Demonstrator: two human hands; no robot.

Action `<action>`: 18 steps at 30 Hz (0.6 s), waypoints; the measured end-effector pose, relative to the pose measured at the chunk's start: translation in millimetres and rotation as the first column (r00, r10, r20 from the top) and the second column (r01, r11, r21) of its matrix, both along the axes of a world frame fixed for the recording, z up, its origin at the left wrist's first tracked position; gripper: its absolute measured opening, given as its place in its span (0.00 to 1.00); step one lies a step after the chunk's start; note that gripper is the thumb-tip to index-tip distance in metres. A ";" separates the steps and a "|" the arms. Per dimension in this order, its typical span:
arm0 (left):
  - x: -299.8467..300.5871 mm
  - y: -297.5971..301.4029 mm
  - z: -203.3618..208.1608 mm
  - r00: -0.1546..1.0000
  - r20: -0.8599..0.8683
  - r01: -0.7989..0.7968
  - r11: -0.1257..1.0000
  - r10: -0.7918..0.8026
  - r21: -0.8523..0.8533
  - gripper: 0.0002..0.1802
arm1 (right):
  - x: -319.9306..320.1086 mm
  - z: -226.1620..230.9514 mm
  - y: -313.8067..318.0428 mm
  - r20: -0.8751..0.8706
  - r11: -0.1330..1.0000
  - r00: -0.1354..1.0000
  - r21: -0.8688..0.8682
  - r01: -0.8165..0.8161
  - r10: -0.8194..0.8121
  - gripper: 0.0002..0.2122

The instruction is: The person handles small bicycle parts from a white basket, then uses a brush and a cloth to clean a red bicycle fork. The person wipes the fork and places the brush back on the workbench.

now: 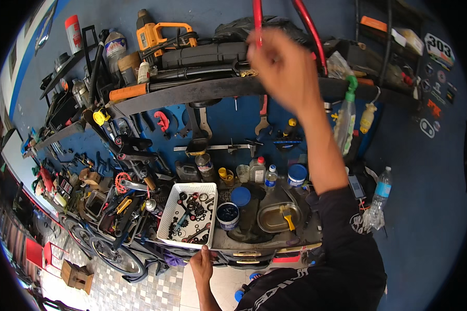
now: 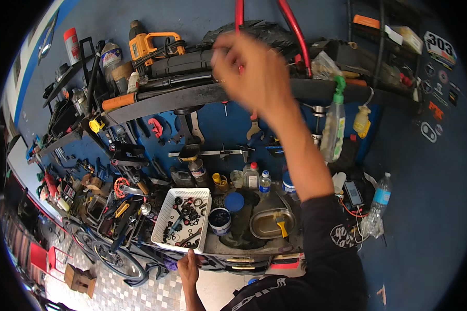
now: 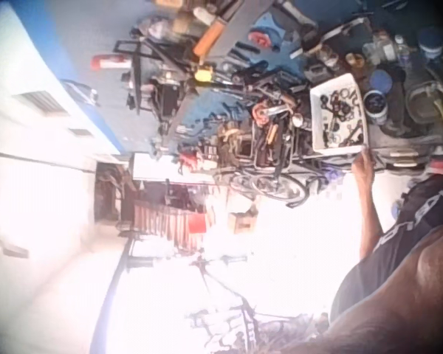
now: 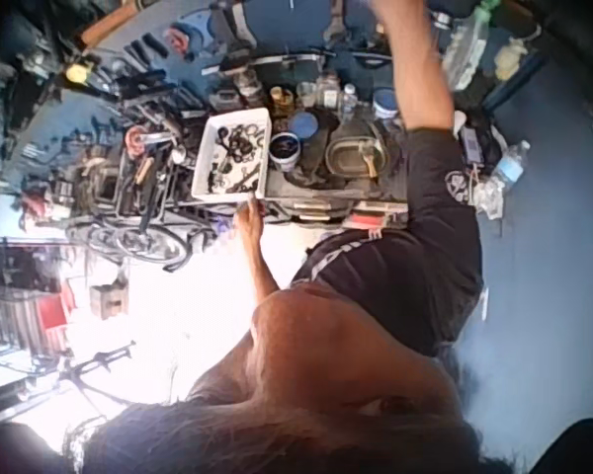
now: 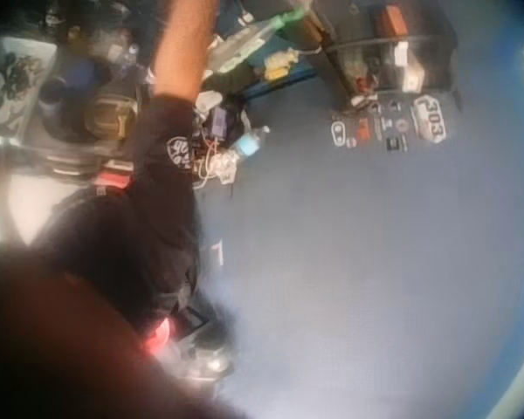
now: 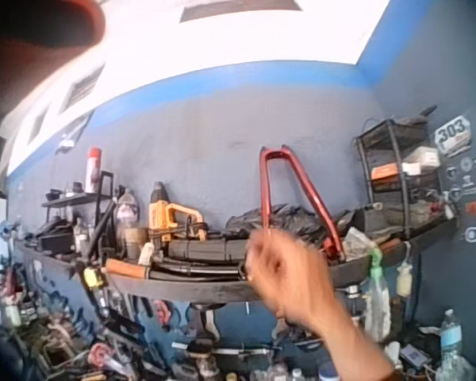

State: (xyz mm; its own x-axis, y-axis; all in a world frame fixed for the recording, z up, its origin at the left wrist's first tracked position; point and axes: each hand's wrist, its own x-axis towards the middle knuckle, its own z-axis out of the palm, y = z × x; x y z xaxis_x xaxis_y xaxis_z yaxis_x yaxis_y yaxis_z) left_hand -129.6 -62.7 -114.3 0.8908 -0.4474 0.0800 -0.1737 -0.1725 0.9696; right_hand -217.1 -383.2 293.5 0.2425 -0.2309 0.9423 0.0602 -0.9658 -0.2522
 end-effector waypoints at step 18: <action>-48.9 101.1 -25.4 0.996 -0.089 -0.030 0.999 0.026 -0.044 0.25 | 56.8 80.2 -126.3 -0.151 0.869 0.980 0.494 -0.041 0.132 0.33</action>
State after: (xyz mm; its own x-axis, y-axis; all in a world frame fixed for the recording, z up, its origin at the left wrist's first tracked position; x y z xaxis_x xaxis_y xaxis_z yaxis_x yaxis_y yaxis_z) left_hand -178.6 38.3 -139.8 0.9075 -0.4196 0.0202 -0.0828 -0.1317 0.9878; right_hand -160.3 -509.5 373.7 0.4318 -0.6188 0.6562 0.0488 -0.7104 -0.7021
